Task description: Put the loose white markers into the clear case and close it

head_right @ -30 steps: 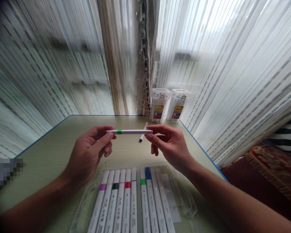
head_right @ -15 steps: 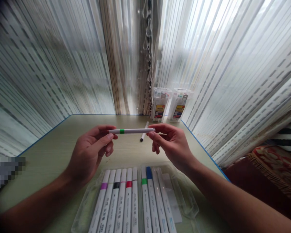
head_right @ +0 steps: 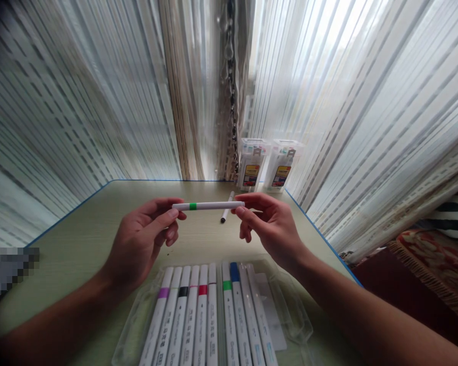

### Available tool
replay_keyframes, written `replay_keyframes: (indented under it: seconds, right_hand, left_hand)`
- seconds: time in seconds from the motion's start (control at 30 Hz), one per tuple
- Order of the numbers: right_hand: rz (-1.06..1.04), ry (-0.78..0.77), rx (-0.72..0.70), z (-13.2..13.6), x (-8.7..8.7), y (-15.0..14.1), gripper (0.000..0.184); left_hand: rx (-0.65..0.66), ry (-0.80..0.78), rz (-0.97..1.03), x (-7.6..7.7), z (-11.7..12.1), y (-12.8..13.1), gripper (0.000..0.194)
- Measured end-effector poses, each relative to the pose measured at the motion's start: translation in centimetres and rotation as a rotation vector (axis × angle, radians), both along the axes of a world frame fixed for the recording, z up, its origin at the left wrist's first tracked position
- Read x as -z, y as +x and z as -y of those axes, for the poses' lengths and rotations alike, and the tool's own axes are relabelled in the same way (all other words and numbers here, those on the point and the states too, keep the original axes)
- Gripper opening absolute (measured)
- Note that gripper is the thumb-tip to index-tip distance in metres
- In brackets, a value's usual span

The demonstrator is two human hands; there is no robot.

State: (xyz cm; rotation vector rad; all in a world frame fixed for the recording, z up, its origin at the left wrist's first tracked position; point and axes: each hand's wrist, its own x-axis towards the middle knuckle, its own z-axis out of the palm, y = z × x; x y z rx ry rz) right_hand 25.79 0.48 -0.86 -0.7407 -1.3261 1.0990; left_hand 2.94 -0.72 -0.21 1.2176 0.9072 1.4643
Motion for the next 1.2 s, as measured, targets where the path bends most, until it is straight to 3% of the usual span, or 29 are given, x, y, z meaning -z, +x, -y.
replay_keyframes:
  seconds: [0.43,0.73,1.0,1.2]
  right_hand:
    - [-0.004,-0.037,-0.003,0.08,-0.22,-0.04,0.014]
    - [-0.011,-0.069,-0.005,0.21,-0.42,0.01,0.013]
    - [0.017,-0.034,-0.023,0.15,-0.07,0.07,0.022]
    - [0.087,0.023,0.046,0.26,-0.08,-0.04,0.024]
  left_hand:
    - [0.049,-0.047,0.076,-0.24,0.06,-0.12,0.022]
    - [0.020,-0.008,-0.054,-0.17,0.15,0.05,0.021]
    - [-0.010,-0.031,-0.058,-0.12,-0.05,0.04,0.021]
    - [-0.023,-0.037,-0.057,-0.20,-0.02,0.22,0.025]
